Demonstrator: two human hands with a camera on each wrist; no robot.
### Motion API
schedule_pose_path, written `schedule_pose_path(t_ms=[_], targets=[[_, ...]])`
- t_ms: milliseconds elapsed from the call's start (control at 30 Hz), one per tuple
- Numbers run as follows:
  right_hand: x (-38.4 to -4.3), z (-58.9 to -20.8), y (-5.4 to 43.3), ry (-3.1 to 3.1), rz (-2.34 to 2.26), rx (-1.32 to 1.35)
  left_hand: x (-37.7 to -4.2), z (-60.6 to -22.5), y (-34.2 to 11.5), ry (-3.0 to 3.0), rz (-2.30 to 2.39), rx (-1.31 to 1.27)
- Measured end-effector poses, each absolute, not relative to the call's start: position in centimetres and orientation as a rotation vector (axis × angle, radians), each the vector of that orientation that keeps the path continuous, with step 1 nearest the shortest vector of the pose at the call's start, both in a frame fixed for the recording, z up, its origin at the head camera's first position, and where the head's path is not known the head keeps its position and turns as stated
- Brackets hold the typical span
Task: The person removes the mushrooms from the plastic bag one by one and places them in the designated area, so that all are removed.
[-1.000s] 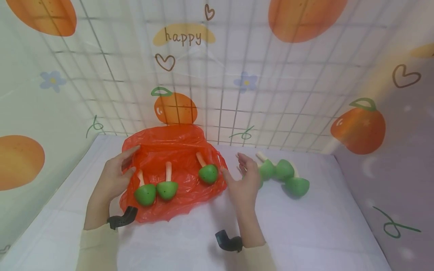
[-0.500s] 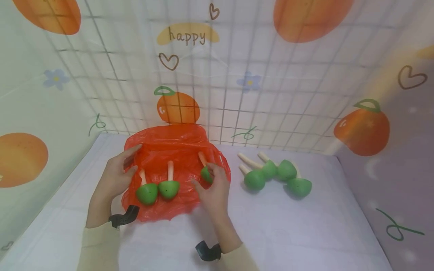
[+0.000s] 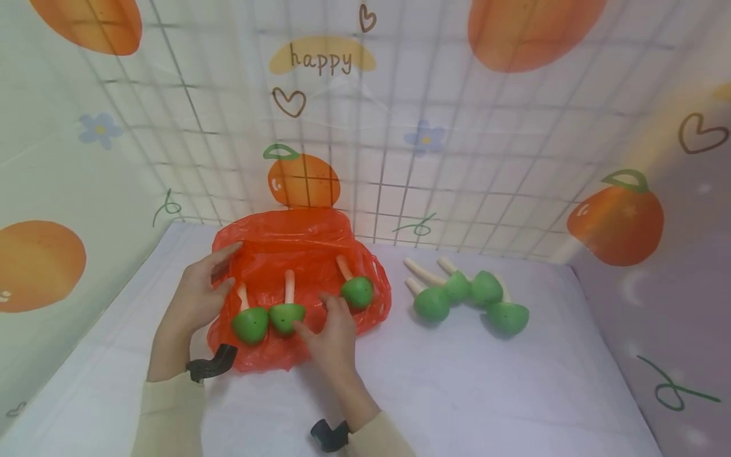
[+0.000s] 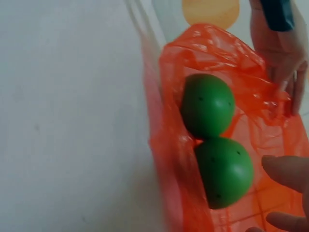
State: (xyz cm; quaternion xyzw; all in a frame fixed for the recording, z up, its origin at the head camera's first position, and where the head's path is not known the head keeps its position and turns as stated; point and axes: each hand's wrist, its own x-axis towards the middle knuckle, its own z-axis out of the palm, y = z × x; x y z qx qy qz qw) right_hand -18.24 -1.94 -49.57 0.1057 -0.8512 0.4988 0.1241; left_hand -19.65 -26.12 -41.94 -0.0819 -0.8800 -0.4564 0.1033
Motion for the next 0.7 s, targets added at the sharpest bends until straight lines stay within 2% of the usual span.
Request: schedule_pose_path(t_ms=[700], targets=[[-17.5,-51.2,-5.8,-2.566,1.428,0.169,-19.5,-41.8,-26.1,-2.587,-1.349,-0.235]])
